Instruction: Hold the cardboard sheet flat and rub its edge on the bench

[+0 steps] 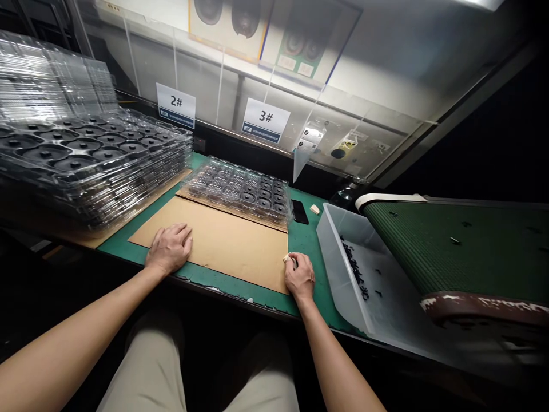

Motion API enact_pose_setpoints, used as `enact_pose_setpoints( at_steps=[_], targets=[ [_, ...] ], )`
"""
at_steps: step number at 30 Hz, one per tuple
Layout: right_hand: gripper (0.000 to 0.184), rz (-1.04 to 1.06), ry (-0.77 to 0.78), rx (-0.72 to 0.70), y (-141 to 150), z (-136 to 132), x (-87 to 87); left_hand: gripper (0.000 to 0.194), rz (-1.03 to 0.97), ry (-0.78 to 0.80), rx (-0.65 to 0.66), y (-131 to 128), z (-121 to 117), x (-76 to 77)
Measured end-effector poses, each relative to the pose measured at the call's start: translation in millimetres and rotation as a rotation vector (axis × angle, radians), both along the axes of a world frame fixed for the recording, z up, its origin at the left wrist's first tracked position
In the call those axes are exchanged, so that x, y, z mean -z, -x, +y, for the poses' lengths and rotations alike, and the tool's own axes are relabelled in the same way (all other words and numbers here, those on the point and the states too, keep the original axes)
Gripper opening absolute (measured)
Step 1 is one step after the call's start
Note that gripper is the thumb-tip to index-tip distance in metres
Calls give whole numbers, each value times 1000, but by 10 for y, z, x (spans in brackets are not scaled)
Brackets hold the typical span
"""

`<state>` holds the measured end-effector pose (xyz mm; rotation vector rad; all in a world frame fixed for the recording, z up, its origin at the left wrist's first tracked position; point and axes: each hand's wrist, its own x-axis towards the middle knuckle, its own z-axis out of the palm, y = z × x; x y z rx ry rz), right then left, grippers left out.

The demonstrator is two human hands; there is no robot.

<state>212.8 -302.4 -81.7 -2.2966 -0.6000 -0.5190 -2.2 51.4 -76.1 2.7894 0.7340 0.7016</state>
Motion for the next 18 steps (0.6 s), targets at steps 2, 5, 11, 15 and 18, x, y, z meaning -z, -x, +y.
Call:
enact_pose_setpoints(
  at_steps=[2, 5, 11, 15, 18],
  targets=[
    [31, -2, 2, 0, -2, 0, 3, 37, -3, 2, 1, 0, 0, 1],
    [31, -3, 1, 0, -2, 4, 4, 37, -5, 6, 2, -1, 2, 2],
    [30, -2, 7, -1, 6, 12, -1, 36, -9, 15, 3, 4, 8, -2],
    [32, -1, 12, -1, 0, 8, 4, 35, -12, 19, 4, 4, 10, 0],
    [31, 0, 13, -5, -8, 3, 9, 35, -9, 18, 3, 2, 9, -1]
  ],
)
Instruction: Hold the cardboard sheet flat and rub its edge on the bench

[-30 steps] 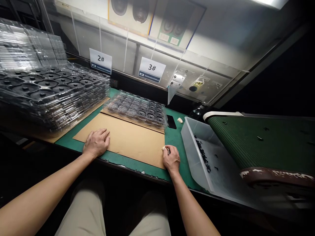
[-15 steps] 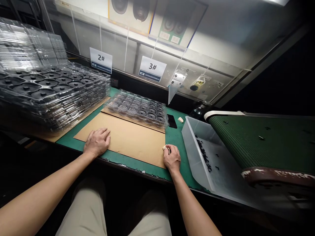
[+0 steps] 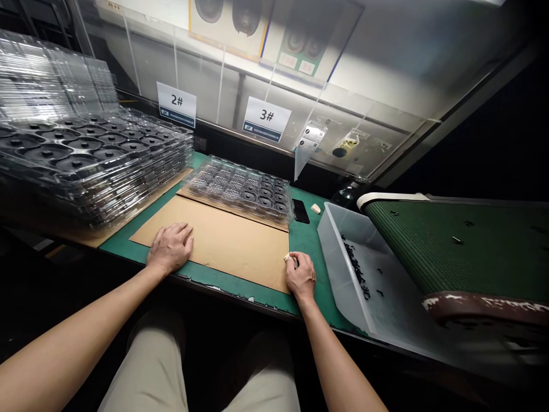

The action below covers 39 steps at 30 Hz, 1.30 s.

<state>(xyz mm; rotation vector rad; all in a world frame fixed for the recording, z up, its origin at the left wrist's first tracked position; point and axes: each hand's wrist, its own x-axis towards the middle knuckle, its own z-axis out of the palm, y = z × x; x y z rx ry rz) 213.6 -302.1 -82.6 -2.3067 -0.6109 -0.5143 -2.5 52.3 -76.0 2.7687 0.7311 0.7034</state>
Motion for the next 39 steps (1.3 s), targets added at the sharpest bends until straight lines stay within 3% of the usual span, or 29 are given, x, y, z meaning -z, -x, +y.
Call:
enact_pose_setpoints(
  at_steps=[39],
  targets=[
    [29, -5, -10, -3, -8, 0, 14, 35, 21, 4, -5, 8, -6, -17]
  ],
)
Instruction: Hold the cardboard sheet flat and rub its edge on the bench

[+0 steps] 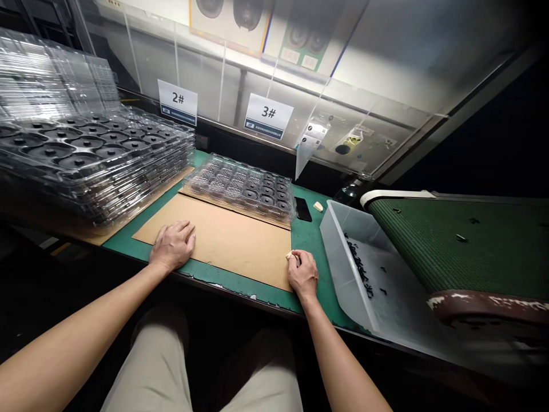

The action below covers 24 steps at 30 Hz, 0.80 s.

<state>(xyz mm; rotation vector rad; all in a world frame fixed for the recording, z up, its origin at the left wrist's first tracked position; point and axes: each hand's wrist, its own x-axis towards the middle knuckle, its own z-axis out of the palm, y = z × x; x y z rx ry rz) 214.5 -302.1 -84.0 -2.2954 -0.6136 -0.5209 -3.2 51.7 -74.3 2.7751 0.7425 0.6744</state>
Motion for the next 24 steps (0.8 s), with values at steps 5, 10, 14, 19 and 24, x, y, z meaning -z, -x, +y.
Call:
enact_pose_setpoints(
  at_steps=[5, 10, 14, 19, 24],
  targets=[
    [30, 0, 0, 3, 4, 6, -16, 36, -4, -6, 1, 4, -6, -2],
    [30, -2, 0, 6, 15, 11, -28, 37, -10, -9, 4, -2, -9, 2],
    [30, -2, 3, 6, 18, 7, -24, 36, -10, -6, 5, -2, 0, 8],
    [30, 0, 7, 8, 14, 2, -22, 36, -11, -6, 7, 2, 8, 17],
    [31, 5, 9, 9, 20, 6, -29, 36, -16, -7, 10, -3, 15, 26]
  ],
)
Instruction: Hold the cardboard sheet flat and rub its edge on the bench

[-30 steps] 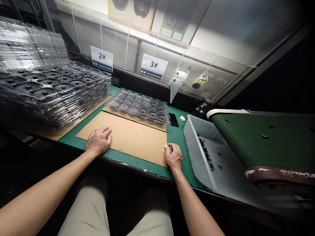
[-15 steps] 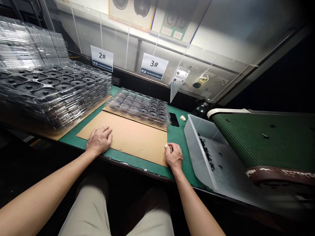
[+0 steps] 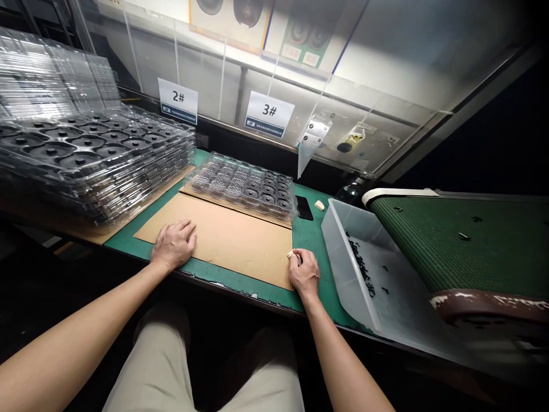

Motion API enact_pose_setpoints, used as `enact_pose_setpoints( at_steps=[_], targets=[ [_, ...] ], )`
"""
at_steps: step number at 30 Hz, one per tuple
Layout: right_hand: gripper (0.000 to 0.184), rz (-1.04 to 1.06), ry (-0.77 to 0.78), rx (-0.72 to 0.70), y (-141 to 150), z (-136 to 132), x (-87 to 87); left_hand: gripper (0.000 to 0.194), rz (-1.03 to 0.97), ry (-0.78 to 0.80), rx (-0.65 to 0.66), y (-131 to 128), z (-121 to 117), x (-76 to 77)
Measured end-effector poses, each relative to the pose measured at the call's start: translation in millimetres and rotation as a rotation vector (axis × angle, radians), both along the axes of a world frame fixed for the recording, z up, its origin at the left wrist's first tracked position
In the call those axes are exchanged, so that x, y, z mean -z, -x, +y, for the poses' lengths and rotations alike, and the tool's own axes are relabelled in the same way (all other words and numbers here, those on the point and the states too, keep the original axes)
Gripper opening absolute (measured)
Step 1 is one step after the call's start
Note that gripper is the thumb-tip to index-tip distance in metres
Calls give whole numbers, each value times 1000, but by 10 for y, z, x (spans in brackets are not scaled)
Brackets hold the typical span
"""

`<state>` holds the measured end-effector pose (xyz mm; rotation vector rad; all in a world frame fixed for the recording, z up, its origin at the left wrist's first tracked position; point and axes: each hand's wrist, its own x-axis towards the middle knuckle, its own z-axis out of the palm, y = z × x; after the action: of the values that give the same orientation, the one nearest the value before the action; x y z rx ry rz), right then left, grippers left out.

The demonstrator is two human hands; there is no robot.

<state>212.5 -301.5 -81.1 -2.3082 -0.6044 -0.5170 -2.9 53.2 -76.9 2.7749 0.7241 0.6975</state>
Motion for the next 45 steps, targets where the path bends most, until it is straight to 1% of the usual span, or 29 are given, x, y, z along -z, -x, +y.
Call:
enact_pose_setpoints(
  at_steps=[19, 31, 40, 45],
  targets=[
    [29, 7, -18, 3, 8, 2, -2, 35, -8, -24, -8, -7, 19, 41],
    [29, -1, -13, 0, -21, -5, 31, 35, -13, -29, -7, -10, 3, 24],
    [29, -7, -13, -1, -11, 0, 16, 36, -14, -21, -2, -1, -15, -16],
    [29, -6, -15, 3, 6, 7, -7, 35, -10, -13, -5, -1, -7, -10]
  ],
)
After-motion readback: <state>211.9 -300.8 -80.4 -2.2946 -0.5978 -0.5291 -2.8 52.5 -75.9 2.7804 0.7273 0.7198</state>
